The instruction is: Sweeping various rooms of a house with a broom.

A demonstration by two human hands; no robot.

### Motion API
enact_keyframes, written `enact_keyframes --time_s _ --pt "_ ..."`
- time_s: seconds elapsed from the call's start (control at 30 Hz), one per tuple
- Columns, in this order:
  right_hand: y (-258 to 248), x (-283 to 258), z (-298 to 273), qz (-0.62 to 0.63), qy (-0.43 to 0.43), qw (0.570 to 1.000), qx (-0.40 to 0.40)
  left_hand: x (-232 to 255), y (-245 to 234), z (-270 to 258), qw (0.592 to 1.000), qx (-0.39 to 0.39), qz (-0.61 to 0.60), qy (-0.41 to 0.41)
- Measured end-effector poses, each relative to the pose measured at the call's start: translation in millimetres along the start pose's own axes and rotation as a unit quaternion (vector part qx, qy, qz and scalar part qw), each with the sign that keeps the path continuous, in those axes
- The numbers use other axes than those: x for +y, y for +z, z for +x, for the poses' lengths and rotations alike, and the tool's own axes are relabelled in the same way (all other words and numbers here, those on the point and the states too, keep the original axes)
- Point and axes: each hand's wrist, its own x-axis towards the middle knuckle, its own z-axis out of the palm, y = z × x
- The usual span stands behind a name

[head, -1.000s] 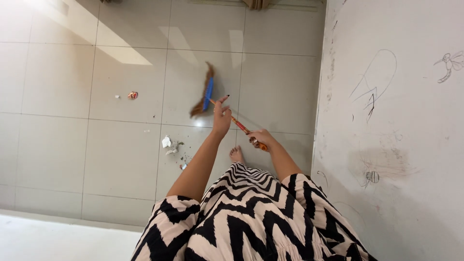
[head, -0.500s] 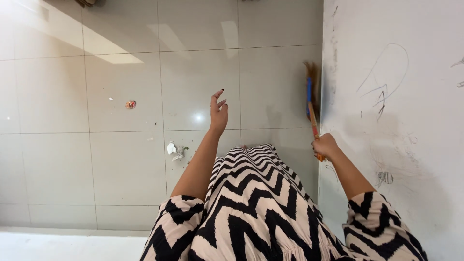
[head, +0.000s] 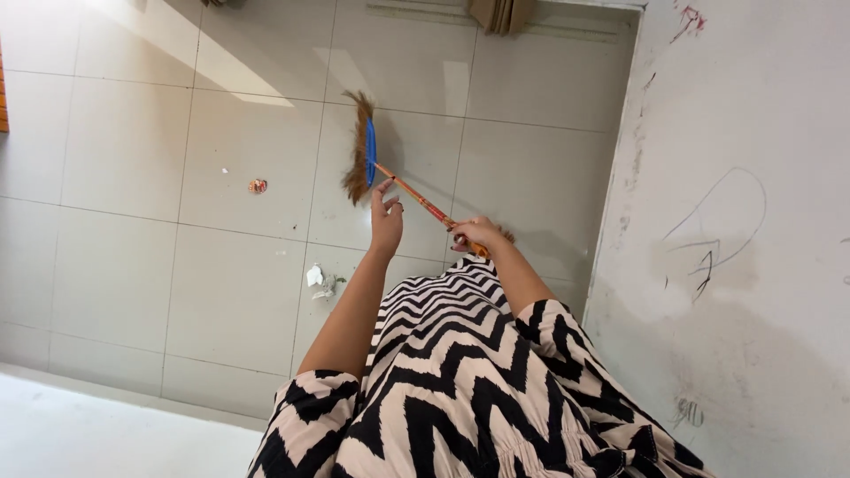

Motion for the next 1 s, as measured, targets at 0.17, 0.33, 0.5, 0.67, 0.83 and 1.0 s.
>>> enact_keyframes --time_s 0.17,0.33,0.5,0.67,0.83,1.0 --pt "-88.1 -58.3 -50.4 -0.070 -0.026 0.995 0.064 39.7 47.5 46.8 1.000 0.003 0.004 -0.020" --pt "-253.9 -99.4 -79.7 -0.053 -0.042 0.991 0.115 85.6 115.7 99.1 1.000 -0.012 -0.013 -0.026" --pt "-351.8 -190.5 -34.9 -0.259 -0.003 0.927 0.271 108.6 160.3 139.5 1.000 -0.014 -0.019 -0.014" --pt "-369.9 -271.7 82.7 -0.524 -0.002 0.821 0.228 119.7 166.6 151.7 0.999 0.017 -0.023 -0.023" --pt "-261.4 -322.5 101.2 -0.459 -0.032 0.880 0.118 103.1 157.8 168.0 0.998 0.045 -0.029 -0.038" --pt "-240.6 -346.3 114.2 -0.364 -0.063 0.929 0.035 95.4 154.6 210.8 0.998 0.041 -0.039 -0.036"
